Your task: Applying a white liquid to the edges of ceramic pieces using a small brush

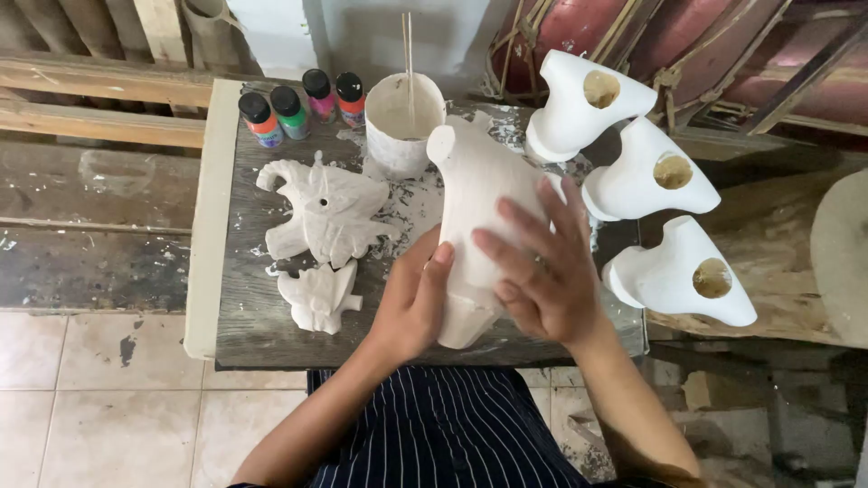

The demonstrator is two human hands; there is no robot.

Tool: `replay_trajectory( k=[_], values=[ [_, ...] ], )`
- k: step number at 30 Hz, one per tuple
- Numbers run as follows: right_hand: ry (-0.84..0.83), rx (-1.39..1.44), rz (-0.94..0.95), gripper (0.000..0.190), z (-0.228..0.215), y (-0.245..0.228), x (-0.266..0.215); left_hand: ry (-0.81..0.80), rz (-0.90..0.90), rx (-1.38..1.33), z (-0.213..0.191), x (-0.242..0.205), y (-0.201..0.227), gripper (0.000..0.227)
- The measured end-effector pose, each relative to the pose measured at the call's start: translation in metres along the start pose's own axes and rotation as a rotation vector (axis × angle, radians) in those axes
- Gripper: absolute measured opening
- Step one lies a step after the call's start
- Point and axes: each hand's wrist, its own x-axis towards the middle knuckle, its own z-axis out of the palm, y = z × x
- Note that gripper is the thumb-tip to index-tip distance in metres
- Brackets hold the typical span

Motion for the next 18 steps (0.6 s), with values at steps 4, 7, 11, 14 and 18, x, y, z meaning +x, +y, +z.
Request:
replay_trajectory(
  k=[4,7,11,14,18],
  values=[
    [-0.024,-0.073,-0.085,0.040,0.002,0.013,-0.022,0.027,0.038,0.147,0.000,-0.004,0.008,0.049],
    [-0.002,0.003,-0.019,0.048,0.007,0.025,-0.020,0.065,0.077,0.288,0.003,-0.012,0.004,0.050],
    [0.004,0.220,0.190,0.071,0.008,0.015,-0.005,0.130,0.220,0.598,0.004,-0.014,0.005,0.064],
    [0.080,0.477,0.323,0.078,0.012,-0.001,0.008,0.203,0.360,0.861,0.001,-0.014,0.001,0.070],
    [0.238,0.680,0.537,0.074,0.012,-0.009,0.019,0.307,0.540,1.126,0.003,-0.014,0.001,0.076]
  ],
)
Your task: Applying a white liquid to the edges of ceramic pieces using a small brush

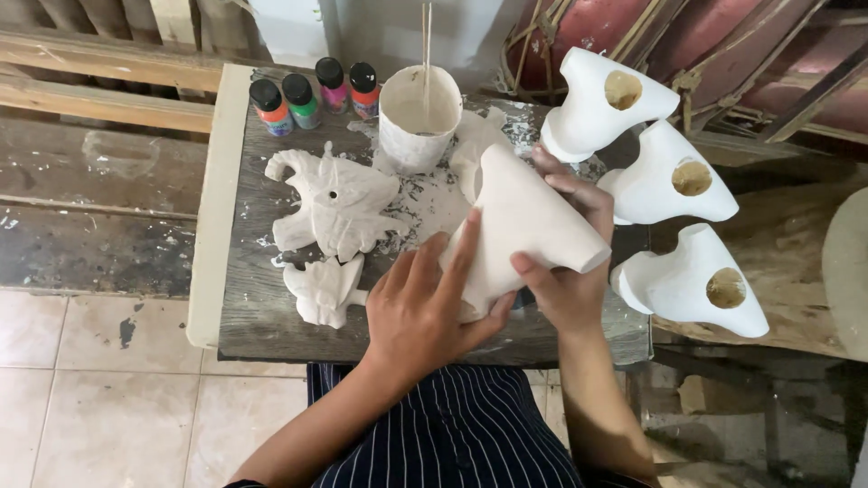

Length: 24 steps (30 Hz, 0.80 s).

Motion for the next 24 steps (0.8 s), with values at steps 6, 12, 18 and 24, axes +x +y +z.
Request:
replay_trajectory(
  k=[6,12,18,24],
  values=[
    [0.291,0.179,0.113,0.064,0.016,-0.002,-0.016,0.123,-0.011,0.056,0.016,-0.009,-0.002,0.083],
    [0.490,0.563,0.018,0.042,0.020,0.020,-0.024,-0.476,-0.349,-0.367,-0.012,0.002,0.005,0.101],
    [0.436,0.411,0.059,0.051,0.011,0.030,-0.022,-0.783,-0.612,-0.916,-0.019,0.015,-0.005,0.067],
    [0.358,0.560,0.080,0.061,0.024,0.045,-0.041,-0.842,-0.685,-1.036,0.000,0.009,-0.022,0.076]
  ],
)
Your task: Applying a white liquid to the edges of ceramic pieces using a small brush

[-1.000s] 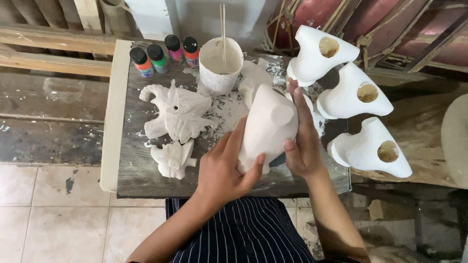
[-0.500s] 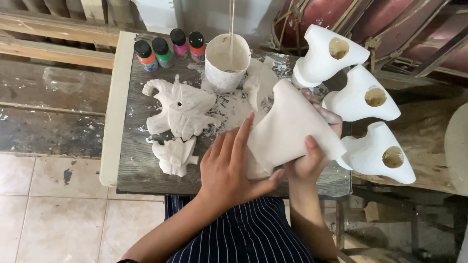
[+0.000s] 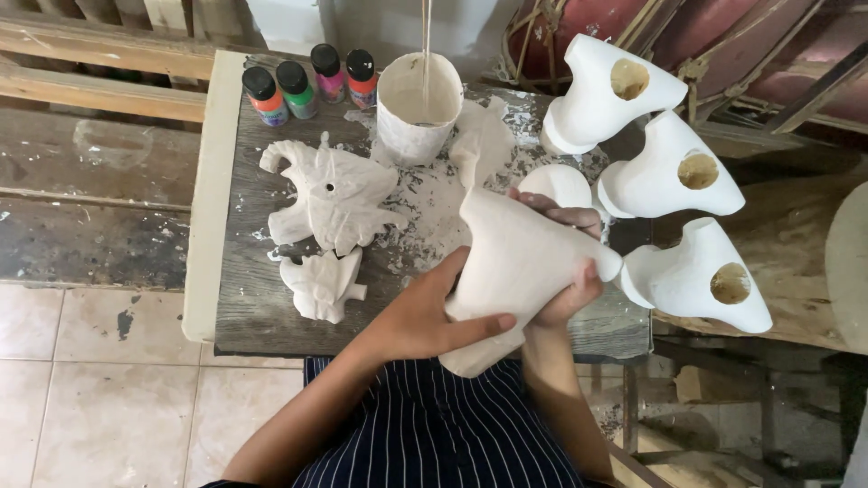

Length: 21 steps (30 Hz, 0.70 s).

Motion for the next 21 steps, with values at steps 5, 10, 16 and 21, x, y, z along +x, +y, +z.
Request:
replay_trajectory(
  k=[5,10,16,21],
  values=[
    [-0.110,-0.182,0.045,0.079,-0.005,0.010,-0.015,-0.013,-0.104,-0.082,0.002,0.011,-0.022,0.091],
    [-0.217,-0.251,0.130,0.079,-0.006,-0.001,0.007,0.132,-0.162,-0.123,-0.004,0.009,-0.027,0.090],
    [-0.448,-0.525,0.069,0.030,0.001,-0.022,0.083,0.182,-0.181,-0.079,-0.012,0.007,-0.043,0.095],
    [-0.616,-0.722,0.047,0.015,0.012,-0.009,0.140,0.188,-0.054,-0.150,-0.009,0.009,-0.066,0.103]
  ],
)
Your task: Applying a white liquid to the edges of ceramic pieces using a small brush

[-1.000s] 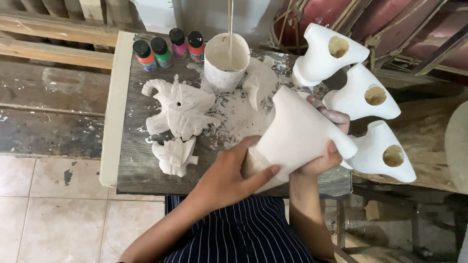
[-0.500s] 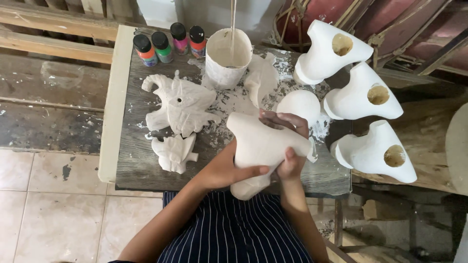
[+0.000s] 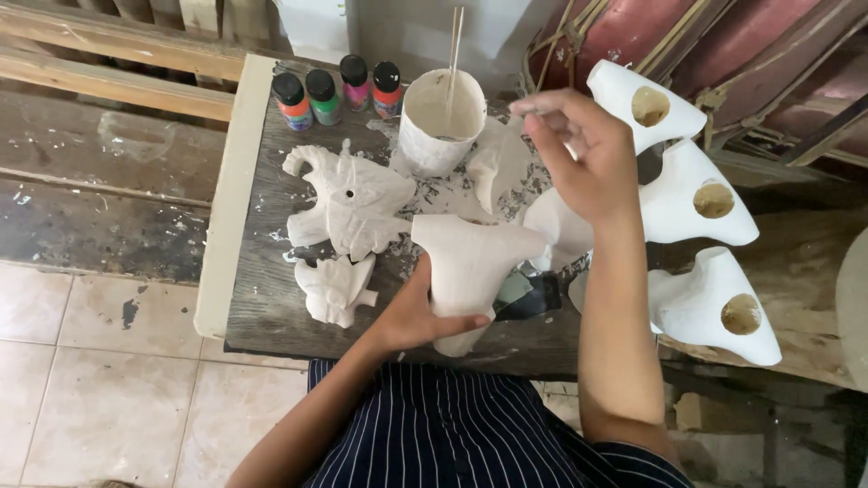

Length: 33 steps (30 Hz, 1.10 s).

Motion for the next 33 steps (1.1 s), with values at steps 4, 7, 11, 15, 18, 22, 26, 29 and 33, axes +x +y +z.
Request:
replay_trajectory(
  k=[4,7,11,15,18,22,26,29,33],
  values=[
    [-0.259,-0.255,-0.060,0.021,0.003,0.009,0.043,-0.073,0.200,0.031,0.006,0.006,-0.018,0.112],
    [-0.401,-0.410,-0.145,0.019,0.011,0.037,0.058,0.007,0.322,-0.035,0.011,0.012,-0.039,0.114],
    [-0.477,-0.566,0.033,0.015,0.015,0.037,0.066,0.066,0.245,0.094,0.011,0.014,-0.054,0.108],
    [-0.497,-0.514,0.168,0.027,0.020,0.023,0.056,0.090,0.294,0.182,0.016,0.021,-0.074,0.097],
    [-0.440,-0.372,0.077,0.029,0.026,0.012,0.043,0.069,0.306,0.178,0.015,0.022,-0.068,0.093],
    [-0.399,-0.315,0.022,0.032,0.025,0.001,0.029,0.132,0.332,0.208,0.015,0.029,-0.076,0.094],
    [-0.356,-0.360,0.055,0.038,0.025,0.002,0.016,0.121,0.327,0.101,0.011,0.032,-0.061,0.060],
    [-0.360,-0.399,0.086,0.032,0.024,0.002,0.015,0.114,0.314,0.067,0.009,0.035,-0.063,0.056],
    [-0.392,-0.600,0.106,0.027,0.029,-0.003,0.029,0.181,0.294,0.079,0.011,0.037,-0.076,0.078]
  ],
)
